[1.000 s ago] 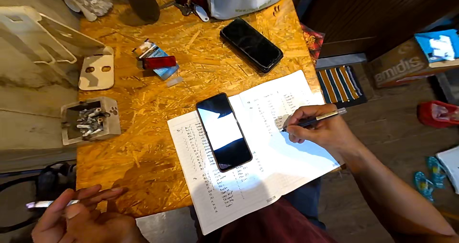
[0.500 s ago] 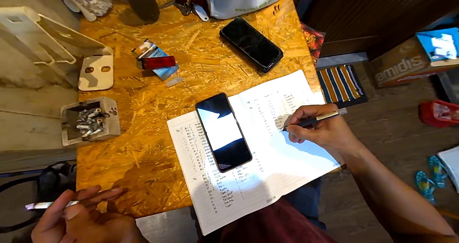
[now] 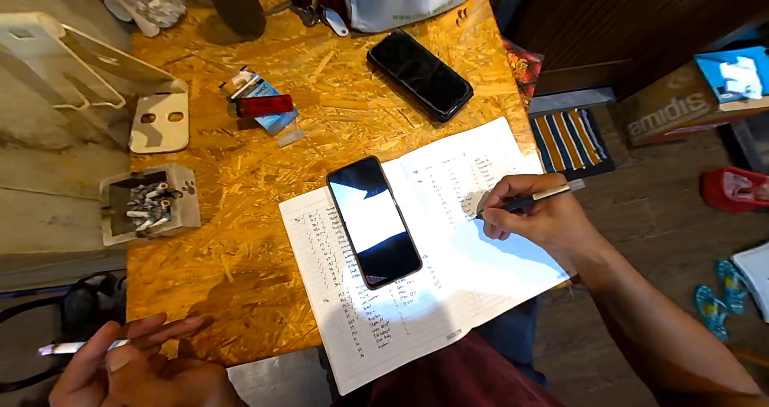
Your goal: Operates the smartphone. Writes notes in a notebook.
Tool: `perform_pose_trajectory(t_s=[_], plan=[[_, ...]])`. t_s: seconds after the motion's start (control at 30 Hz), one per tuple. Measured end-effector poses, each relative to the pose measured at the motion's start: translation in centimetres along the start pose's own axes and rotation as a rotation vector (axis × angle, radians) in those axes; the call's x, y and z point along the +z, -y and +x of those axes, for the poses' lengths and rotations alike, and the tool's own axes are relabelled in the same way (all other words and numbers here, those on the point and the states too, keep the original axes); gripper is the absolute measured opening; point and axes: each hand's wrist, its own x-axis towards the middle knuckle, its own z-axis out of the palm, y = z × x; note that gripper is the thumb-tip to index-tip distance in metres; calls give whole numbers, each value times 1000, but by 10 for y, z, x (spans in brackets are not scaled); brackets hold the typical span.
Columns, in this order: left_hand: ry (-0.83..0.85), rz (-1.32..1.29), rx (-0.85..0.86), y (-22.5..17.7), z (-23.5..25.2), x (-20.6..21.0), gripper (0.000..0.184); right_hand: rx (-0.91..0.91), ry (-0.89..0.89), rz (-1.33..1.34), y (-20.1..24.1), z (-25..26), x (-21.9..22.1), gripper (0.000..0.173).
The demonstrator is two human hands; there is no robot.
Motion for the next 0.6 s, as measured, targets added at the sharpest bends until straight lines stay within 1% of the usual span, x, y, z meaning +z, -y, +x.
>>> perform_pose_trajectory(t_s=[0.13, 0.43, 0.6], plan=[[14, -16, 13, 4, 0, -3, 24, -7, -3, 5, -1, 1, 0, 3], [11, -7, 30, -4, 1, 3, 24, 5, -12, 0, 1, 1, 0, 3], [25, -22, 38, 1, 1, -1, 25, -6, -20, -8, 0, 1, 1, 3]])
